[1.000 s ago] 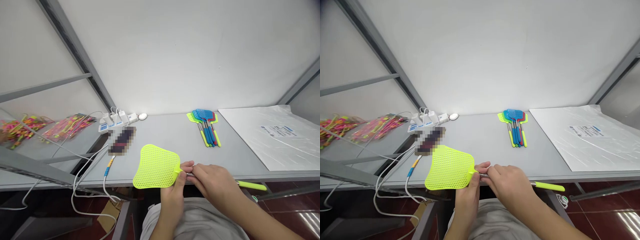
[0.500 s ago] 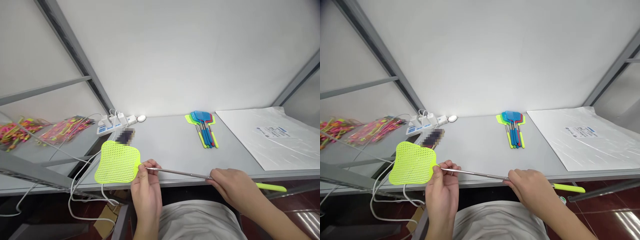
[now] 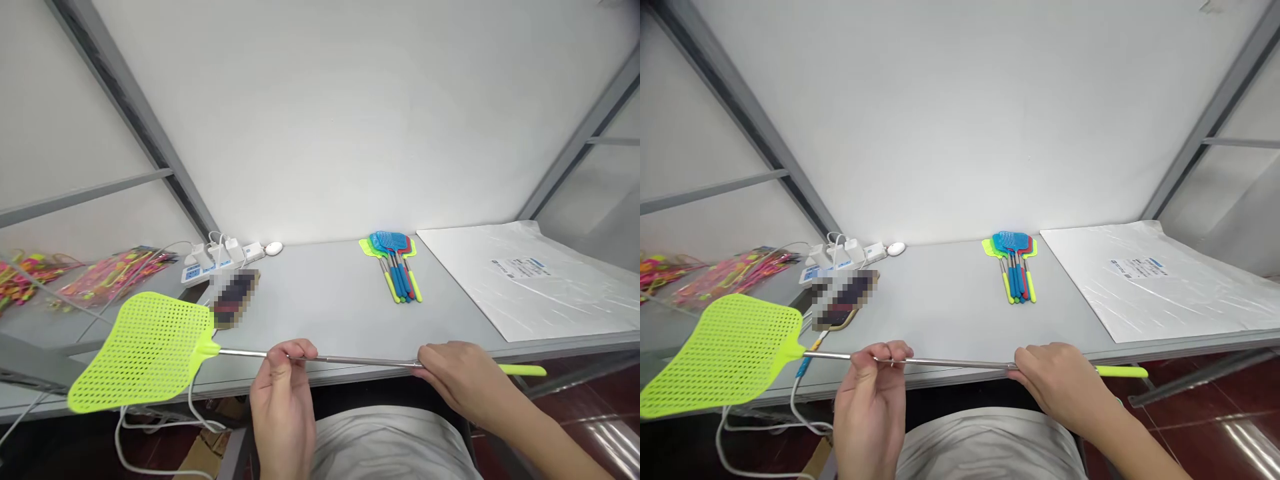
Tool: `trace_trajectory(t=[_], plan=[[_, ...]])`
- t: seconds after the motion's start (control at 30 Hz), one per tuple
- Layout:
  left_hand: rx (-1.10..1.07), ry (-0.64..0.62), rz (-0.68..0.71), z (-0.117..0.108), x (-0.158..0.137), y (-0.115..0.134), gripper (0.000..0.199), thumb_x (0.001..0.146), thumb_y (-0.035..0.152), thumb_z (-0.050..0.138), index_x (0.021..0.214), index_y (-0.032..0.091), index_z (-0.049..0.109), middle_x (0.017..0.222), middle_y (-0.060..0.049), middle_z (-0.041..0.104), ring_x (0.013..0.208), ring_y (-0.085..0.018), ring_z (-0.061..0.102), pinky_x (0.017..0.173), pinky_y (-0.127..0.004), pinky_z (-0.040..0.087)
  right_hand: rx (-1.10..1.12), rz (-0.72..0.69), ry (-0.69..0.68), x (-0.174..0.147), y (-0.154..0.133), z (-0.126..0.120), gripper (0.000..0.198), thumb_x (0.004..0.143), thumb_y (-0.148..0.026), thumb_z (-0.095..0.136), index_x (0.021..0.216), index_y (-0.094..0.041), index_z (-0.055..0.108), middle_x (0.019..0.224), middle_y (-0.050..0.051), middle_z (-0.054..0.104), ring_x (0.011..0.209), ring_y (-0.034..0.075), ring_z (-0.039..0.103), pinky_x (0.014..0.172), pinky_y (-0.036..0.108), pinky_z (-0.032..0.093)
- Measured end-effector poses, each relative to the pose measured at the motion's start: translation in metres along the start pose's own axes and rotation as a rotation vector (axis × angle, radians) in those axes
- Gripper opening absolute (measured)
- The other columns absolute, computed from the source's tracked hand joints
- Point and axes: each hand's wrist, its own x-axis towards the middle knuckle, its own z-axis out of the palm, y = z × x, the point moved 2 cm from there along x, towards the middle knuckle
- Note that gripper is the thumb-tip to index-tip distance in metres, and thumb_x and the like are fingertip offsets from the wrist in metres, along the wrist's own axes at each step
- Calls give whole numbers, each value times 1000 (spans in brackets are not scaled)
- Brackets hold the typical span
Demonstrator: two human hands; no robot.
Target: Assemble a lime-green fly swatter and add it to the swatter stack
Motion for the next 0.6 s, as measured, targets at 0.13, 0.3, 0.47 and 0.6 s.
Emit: trace_trajectory(t=[0.13, 0.3, 0.47, 0.6], plan=[[28, -84, -84, 0, 3, -3, 31, 90, 46, 59, 79, 18, 66, 80, -2, 64, 81, -15, 61, 80, -28, 52, -55, 29, 48, -10, 17, -9, 33, 101, -33, 37, 71, -22, 44, 58, -3, 52, 49, 14, 45, 54, 30, 19], [188, -277, -317, 20, -2, -36, 34, 88, 48, 61, 102, 17, 69, 105, -10, 70, 94, -20, 63, 85, -31, 51, -113, 54, 116, 1, 21, -15, 35, 102, -35, 38, 71, -21, 47, 58, -3, 53, 50, 13, 46, 54, 30, 20], [188, -425, -318, 56, -5, -52, 41, 92, 52, 53, 91, 15, 71, 102, -13, 72, 93, -24, 66, 82, -35, 52, -111, 44, 108, 32, 11, -12, 37, 102, -37, 35, 74, -20, 50, 61, -2, 57, 49, 12, 49, 53, 31, 17], [133, -297, -158, 60, 18, -45, 37, 94, 48, 52, 88, 15, 69, 94, -10, 72, 90, -20, 66, 80, -32, 52, -141, 80, 132, 36, 30, -7, 41, 103, -41, 31, 74, -20, 50, 59, -1, 58, 50, 13, 53, 53, 30, 18]])
